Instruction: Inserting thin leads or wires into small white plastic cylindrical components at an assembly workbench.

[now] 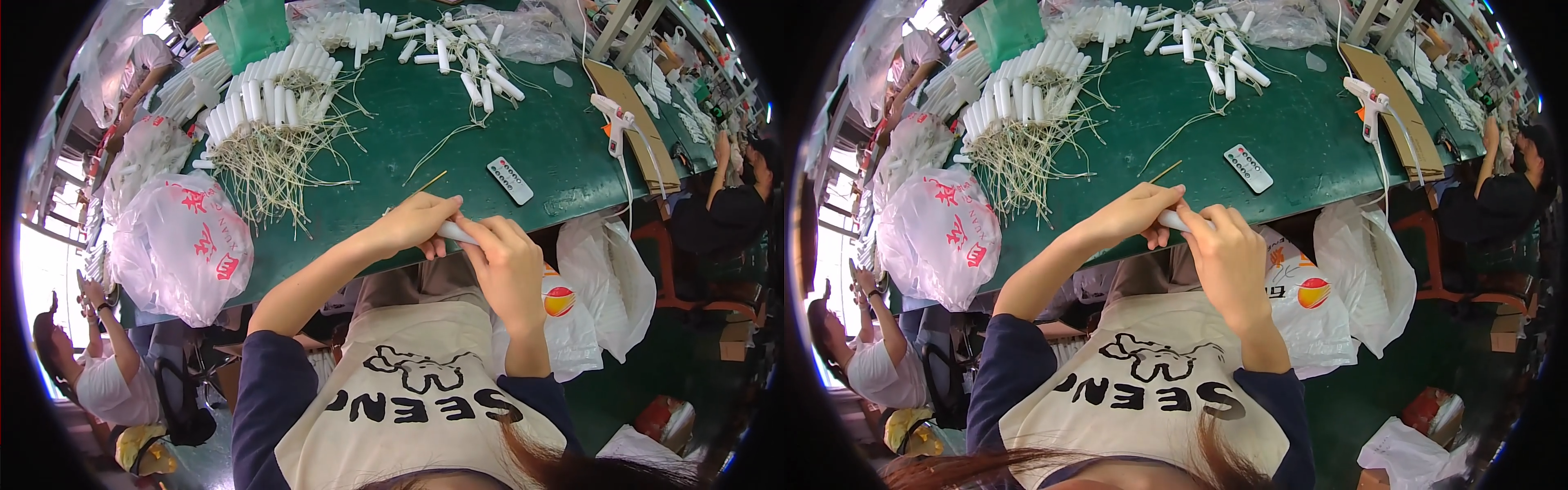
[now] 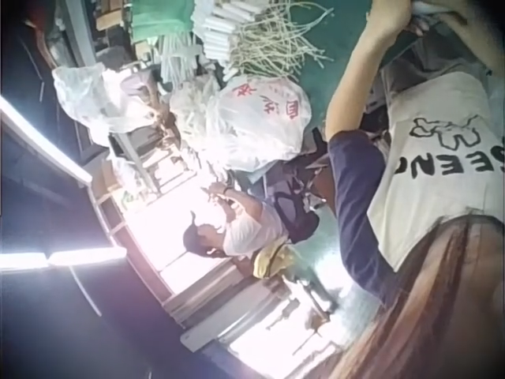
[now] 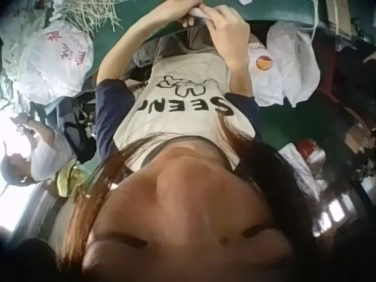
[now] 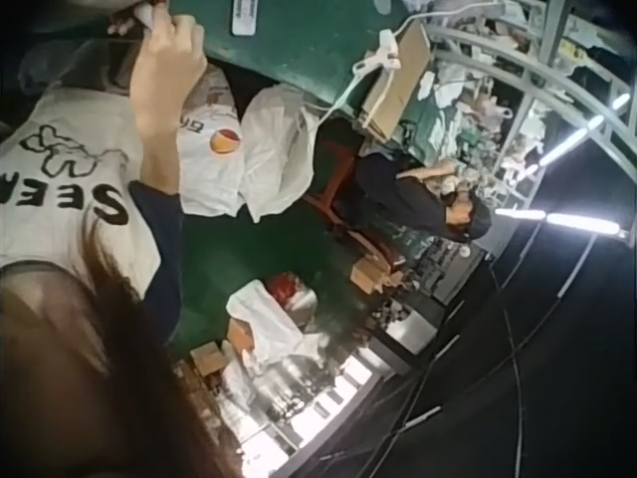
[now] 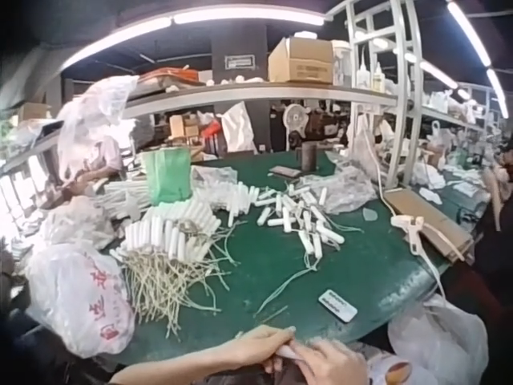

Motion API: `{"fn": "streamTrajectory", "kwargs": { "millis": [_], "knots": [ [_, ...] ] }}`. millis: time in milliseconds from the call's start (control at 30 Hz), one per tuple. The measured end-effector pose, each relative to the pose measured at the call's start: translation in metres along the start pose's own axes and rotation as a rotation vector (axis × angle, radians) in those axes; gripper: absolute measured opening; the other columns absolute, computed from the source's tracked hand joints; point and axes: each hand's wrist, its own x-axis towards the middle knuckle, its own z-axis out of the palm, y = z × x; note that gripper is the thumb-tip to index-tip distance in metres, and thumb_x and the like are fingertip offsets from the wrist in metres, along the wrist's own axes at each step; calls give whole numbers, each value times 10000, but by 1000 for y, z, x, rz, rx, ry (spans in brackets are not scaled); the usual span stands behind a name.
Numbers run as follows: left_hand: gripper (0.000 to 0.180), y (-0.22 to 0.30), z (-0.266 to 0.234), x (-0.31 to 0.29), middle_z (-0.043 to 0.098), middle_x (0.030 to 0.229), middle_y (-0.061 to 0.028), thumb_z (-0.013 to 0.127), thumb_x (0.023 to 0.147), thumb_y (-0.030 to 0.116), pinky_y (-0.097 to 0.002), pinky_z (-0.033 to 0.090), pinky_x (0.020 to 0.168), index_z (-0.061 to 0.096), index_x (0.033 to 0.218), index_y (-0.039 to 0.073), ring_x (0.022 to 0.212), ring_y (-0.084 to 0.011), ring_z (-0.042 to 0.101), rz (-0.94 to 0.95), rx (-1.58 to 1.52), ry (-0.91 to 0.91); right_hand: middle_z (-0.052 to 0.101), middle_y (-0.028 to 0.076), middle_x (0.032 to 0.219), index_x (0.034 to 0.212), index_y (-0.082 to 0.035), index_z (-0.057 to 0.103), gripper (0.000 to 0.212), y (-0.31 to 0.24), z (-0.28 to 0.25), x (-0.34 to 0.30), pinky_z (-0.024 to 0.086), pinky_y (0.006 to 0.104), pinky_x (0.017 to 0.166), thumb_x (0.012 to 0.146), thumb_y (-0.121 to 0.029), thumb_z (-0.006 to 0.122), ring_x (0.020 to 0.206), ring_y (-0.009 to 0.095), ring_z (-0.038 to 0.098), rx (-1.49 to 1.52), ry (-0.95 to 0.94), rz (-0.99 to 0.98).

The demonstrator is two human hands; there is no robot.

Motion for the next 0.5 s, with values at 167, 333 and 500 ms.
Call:
{"fn": "streamTrajectory", "kwargs": {
  "millis": [167, 333, 500],
  "knots": [
    [473, 5, -1, -2, 569, 661, -41, 344, 995, 361, -212, 437, 444, 605, 845, -3, 502, -86, 528, -20, 16, -8, 606, 55, 771, 995, -112, 682, 299, 4, 0, 0, 458, 332, 556, 703, -50, 699, 657, 240, 579, -15, -34, -9],
    [472, 8, -9, -7, 638, 728, -59, 330, 999, 353, -200, 428, 446, 618, 892, -6, 507, -72, 524, -20, 45, -60, 623, 73, 808, 1005, -81, 676, 291, 13, -3, 2, 480, 303, 563, 719, -28, 686, 667, 227, 597, 164, -72, 63],
    [450, 11, -12, -11, 662, 812, -79, 304, 1000, 342, -199, 445, 475, 572, 1065, -13, 526, -74, 535, 0, -4, -52, 634, 86, 840, 1015, -57, 667, 279, 17, 3, 2, 498, 273, 571, 740, -6, 669, 692, 210, 618, 245, -66, 84]
  ]
}}
